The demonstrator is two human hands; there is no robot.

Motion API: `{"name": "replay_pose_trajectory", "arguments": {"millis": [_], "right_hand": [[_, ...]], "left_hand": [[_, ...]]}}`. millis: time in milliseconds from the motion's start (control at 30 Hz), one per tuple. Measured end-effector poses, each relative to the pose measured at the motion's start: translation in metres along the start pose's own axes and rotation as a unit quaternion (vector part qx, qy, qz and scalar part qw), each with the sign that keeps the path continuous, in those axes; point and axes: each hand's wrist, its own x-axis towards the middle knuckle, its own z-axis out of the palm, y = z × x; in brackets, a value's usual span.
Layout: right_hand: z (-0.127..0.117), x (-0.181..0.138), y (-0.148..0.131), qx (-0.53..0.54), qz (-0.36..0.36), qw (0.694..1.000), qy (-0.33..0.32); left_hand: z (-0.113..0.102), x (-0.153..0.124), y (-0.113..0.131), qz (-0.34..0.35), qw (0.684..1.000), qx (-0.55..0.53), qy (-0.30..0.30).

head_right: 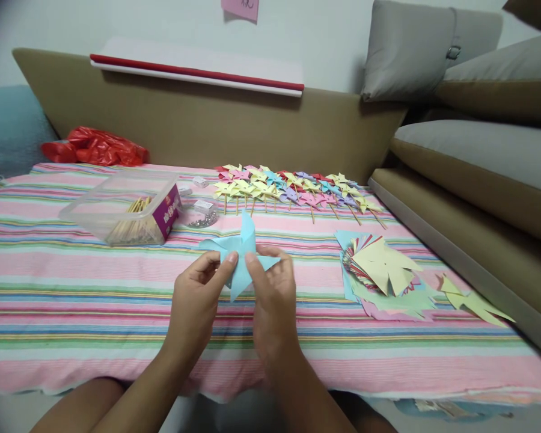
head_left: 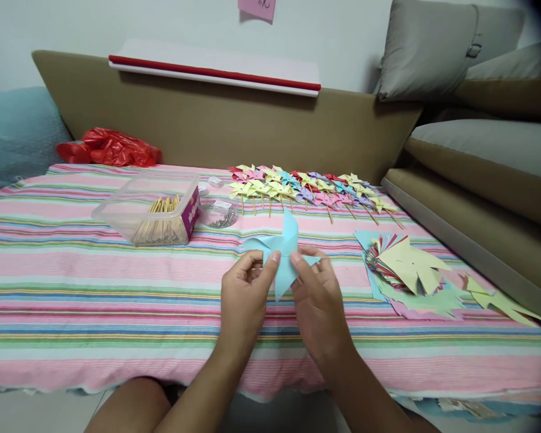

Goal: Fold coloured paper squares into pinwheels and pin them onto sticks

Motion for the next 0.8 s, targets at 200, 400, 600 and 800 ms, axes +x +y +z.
{"name": "replay_pose_trajectory", "arguments": {"millis": [200,400,600,800], "right_hand": [[-0.019,0.006,-0.023,-0.419,-0.44,0.794,-0.017],[-0.023,0.008,-0.024,-0.482,-0.461,0.744,-0.046],[-0.024,0.01,-0.023,-0.491,-0.462,0.736,-0.058],[-0.026,0.01,-0.025,-0.484,-0.458,0.744,-0.058]], "left_hand": [[-0.013,0.005,0.008,0.211,0.949,0.234,0.011],[-0.015,0.006,0.007,0.213,0.946,0.238,-0.055],[-0.017,0.007,0.008,0.217,0.938,0.258,-0.077],[-0.018,0.007,0.011,0.238,0.929,0.267,-0.095]]}}
